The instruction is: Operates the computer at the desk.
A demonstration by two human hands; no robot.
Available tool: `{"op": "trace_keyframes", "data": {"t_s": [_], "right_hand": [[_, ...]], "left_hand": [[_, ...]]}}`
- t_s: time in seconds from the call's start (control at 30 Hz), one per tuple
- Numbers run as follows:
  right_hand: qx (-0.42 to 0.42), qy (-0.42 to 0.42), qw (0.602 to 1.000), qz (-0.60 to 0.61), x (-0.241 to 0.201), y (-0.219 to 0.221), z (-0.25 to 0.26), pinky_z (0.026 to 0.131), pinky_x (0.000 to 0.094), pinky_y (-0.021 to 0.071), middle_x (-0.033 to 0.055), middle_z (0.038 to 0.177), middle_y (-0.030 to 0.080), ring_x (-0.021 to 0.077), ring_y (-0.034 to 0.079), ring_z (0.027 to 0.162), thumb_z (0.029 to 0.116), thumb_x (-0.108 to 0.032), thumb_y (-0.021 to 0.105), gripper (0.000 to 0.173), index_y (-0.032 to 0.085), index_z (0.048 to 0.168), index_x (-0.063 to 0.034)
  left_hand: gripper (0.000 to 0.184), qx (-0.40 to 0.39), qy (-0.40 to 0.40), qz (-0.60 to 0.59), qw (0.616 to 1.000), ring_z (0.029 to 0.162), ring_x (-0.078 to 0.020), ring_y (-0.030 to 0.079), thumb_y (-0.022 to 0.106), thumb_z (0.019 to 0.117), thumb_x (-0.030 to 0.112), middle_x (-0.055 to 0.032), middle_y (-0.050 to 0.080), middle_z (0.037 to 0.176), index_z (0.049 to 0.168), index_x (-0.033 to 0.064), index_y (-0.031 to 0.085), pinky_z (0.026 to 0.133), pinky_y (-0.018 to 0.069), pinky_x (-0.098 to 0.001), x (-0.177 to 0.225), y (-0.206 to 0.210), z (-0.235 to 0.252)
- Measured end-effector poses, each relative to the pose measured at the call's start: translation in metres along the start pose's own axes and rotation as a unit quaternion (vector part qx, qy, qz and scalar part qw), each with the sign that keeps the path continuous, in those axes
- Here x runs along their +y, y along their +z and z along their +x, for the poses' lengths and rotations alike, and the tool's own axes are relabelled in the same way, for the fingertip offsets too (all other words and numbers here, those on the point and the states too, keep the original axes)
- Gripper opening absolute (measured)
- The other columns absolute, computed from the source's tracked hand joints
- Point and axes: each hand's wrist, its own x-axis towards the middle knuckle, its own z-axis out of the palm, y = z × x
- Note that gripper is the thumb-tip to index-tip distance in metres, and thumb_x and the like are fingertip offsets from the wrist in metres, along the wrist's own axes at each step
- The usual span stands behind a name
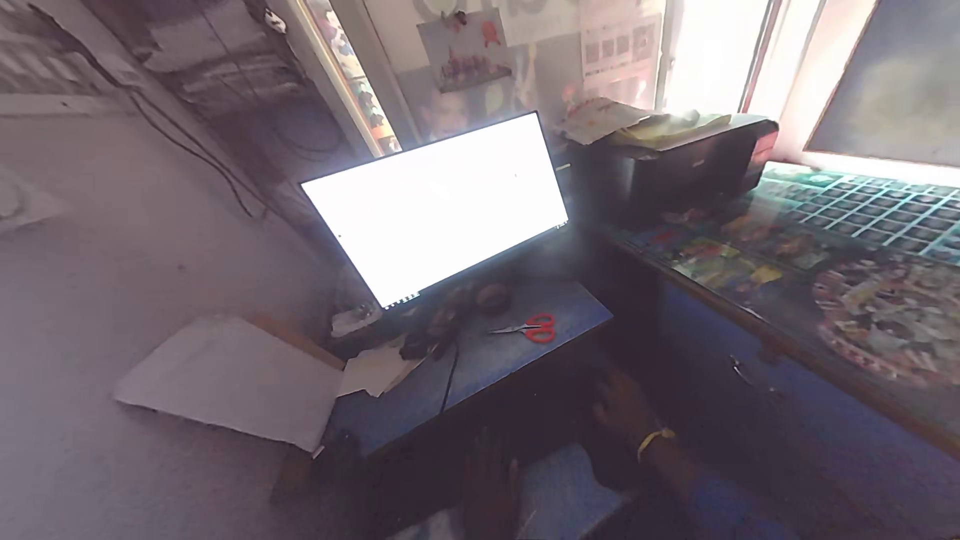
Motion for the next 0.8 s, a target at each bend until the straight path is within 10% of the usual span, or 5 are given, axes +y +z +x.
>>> {"op": "trace_keyframes", "data": {"t_s": [0.4, 0.6, 0.8], "right_hand": [[-0.028, 0.009, 1.0, 0.005, -0.002, -0.008, 0.004, 0.119, 0.0547, 0.0351, 0.0132, 0.161, 0.042, 0.0353, 0.041, 0.147, 0.0961, -0.044, 0.056, 0.059, 0.056, 0.147, -0.0142], [-0.026, -0.003, 1.0, 0.01, -0.003, -0.005, 0.005, 0.12, 0.0528, 0.0344, 0.0131, 0.159, 0.045, 0.0353, 0.041, 0.147, 0.0961, -0.043, 0.057, 0.056, 0.058, 0.145, -0.0153], [-0.008, -0.006, 1.0, 0.008, -0.002, 0.0, 0.008, 0.12, 0.0528, 0.0346, 0.0143, 0.157, 0.047, 0.0359, 0.041, 0.146, 0.0955, -0.044, 0.059, 0.059, 0.055, 0.148, -0.0182]], "left_hand": [[0.054, -0.091, -0.009, 0.088, 0.992, 0.15, -0.0351, 0.037, 0.049, 0.1044, 0.036, -0.015, 0.044, 0.159, 0.153, 0.0117, 0.048, 0.122, 0.0295, -0.0565, -0.003, -0.04, -0.006], [0.057, -0.078, -0.198, 0.153, 0.965, 0.124, -0.0402, 0.062, 0.036, 0.1056, 0.049, -0.0203, 0.066, 0.131, 0.132, 0.0076, 0.065, 0.101, 0.0478, -0.0631, -0.086, -0.047, -0.035], [0.063, -0.006, -0.197, 0.116, 0.974, 0.152, -0.0363, 0.033, 0.032, 0.1064, 0.049, -0.018, 0.04, 0.161, 0.155, 0.0097, 0.043, 0.123, 0.0259, -0.0579, -0.101, -0.05, -0.039]]}}
